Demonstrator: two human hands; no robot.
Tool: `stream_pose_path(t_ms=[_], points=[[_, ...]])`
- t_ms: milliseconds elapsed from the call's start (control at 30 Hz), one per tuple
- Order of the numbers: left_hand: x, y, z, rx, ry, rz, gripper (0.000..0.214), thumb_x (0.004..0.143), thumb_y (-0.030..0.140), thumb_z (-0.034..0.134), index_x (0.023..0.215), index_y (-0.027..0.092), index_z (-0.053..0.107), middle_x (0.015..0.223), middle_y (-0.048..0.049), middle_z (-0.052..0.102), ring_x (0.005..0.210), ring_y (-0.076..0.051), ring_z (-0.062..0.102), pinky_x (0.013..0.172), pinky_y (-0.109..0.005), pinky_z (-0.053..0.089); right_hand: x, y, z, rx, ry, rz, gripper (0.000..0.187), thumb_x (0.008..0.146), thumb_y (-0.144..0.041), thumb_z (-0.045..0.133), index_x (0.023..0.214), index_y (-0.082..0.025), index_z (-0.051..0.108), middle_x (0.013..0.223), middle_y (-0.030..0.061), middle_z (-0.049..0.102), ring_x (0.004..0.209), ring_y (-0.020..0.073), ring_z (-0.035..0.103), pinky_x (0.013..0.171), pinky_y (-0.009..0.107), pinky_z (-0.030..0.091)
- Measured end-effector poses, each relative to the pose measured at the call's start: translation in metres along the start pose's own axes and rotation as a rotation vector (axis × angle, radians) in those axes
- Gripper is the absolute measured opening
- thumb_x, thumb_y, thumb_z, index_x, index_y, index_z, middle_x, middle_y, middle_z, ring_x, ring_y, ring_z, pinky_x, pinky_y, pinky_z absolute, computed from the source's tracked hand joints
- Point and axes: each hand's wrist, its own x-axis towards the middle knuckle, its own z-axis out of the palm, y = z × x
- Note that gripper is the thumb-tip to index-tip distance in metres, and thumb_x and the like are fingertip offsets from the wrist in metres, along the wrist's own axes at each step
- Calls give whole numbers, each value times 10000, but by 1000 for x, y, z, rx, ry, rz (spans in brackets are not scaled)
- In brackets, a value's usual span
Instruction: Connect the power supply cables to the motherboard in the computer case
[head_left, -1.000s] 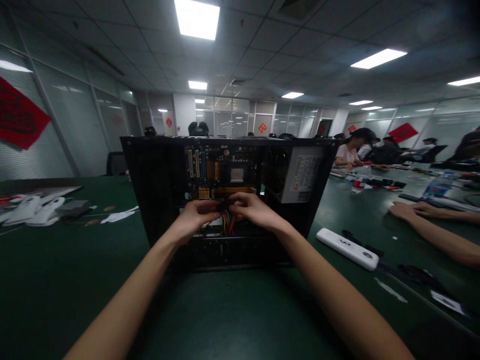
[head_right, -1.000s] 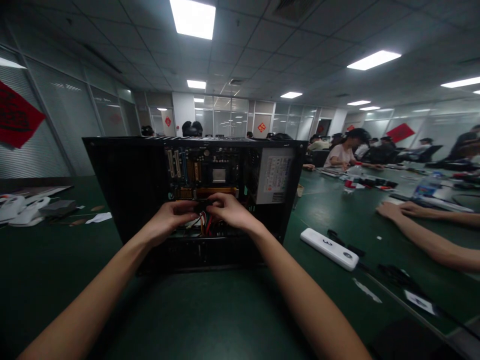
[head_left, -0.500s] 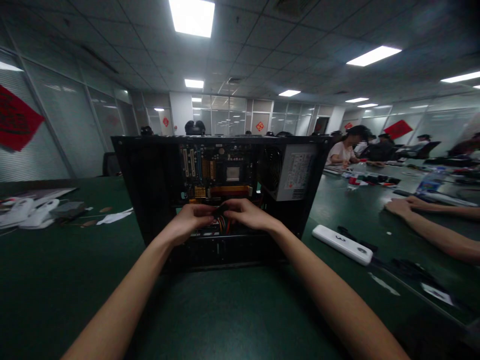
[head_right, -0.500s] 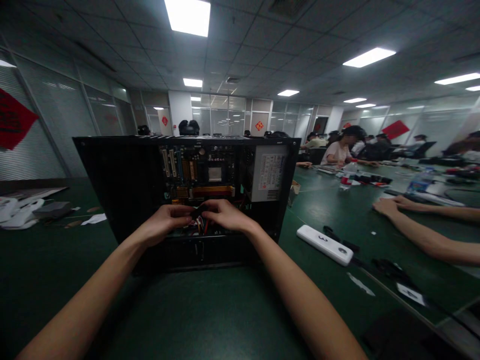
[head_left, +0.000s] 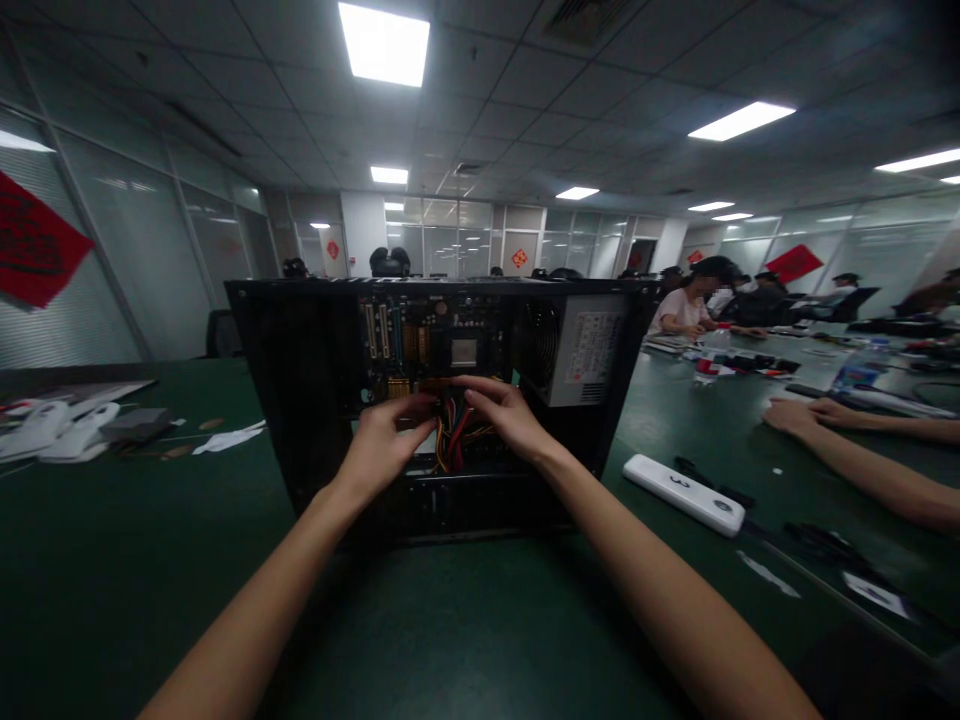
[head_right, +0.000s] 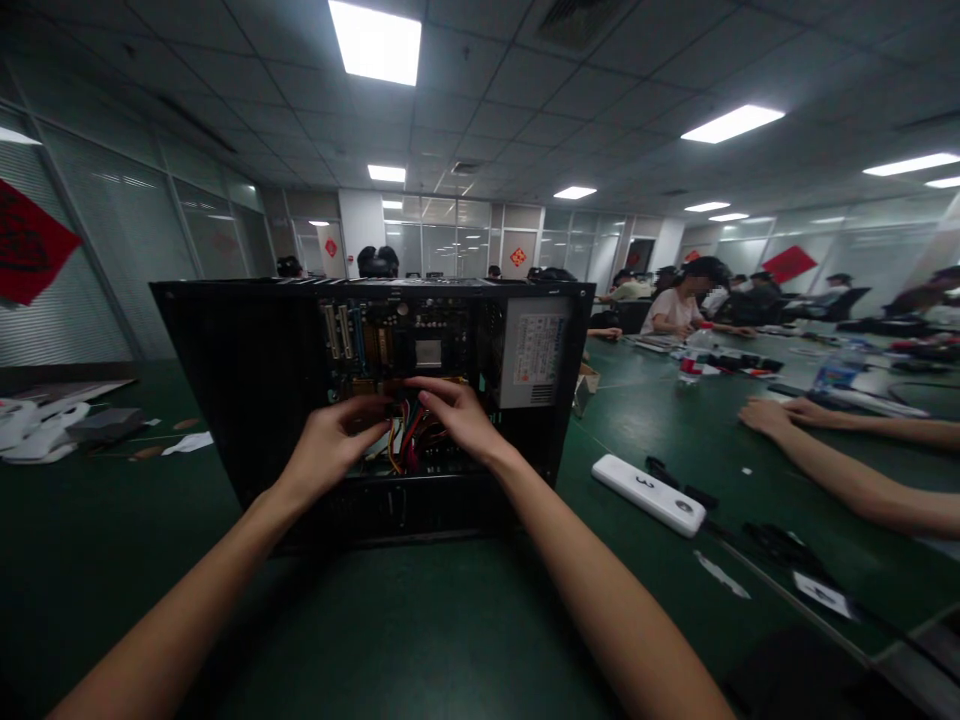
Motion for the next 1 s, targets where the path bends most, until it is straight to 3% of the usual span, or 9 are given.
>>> stream_pose_path(t_ms=[133,233,367,467,567,700,833,900,1000], points=[[-3,-9,-5,264,27,128,265,875,337,611,1083,194,691,1058,-65,723,987,-231,672,930,-376,522,-2,3,-4,-150,-100,-27,468,864,-204,440,1284,-250,640,1260,44,669,1074,220,651,905,395,528],[-1,-16,-9,365,-20,201,234,904,339,576,1054,194,683,1069,-72,701,1011,-232,655,932,-366,510,-4,2,-10,-571,-135,-239,506,850,-150,505,1342,-216,596,1273,87,653,1156,228,592,997,403,463],[1,-18,-9,504,-112,242,238,936,303,515,1080,186,663,1088,-92,673,1034,-245,639,933,-370,500,-7,-4,-17,-1084,-180,-375,430,898,-198,566,1326,-192,609,1110,124,695,1093,262,558,919,401,470],[1,-18,-8,587,-154,216,288,951,294,466,1156,202,646,1173,-105,655,1102,-275,617,963,-395,481,-8,-7,-21,-1252,-195,-371,363,929,-260,571,1278,-197,645,1032,129,698,1079,280,542,881,400,463],[2,-24,-12,611,-171,141,304,953,314,449,1158,221,653,1173,-100,667,1100,-281,623,949,-383,477,-6,-7,-25,-1332,-197,-233,280,930,-287,577,1149,-176,711,1008,134,690,1010,265,584,828,363,463],[7,-34,-24,659,-72,-10,302,950,363,432,1059,189,654,1063,-124,702,1012,-289,653,860,-372,486,-3,-2,-26,-1300,-91,0,262,947,-302,533,885,-147,736,927,135,699,849,221,635,736,315,449],[8,-33,-30,597,124,-155,298,960,404,378,1026,178,559,900,-116,710,818,-255,682,733,-336,483,1,3,-19,-1016,130,85,322,977,-366,472,804,-180,668,780,66,688,738,179,626,664,277,425],[7,-30,-29,434,74,-190,290,964,434,353,974,197,519,858,-80,712,745,-220,685,687,-304,481,2,7,-12,-797,127,138,332,986,-385,447,805,-180,636,755,51,685,702,164,626,644,265,431],[4,-31,-26,186,-155,-249,350,944,520,364,926,209,524,872,-61,729,735,-207,695,668,-290,502,1,12,-3,-442,39,341,322,996,-443,412,927,-187,594,747,54,698,604,162,634,574,267,453]])
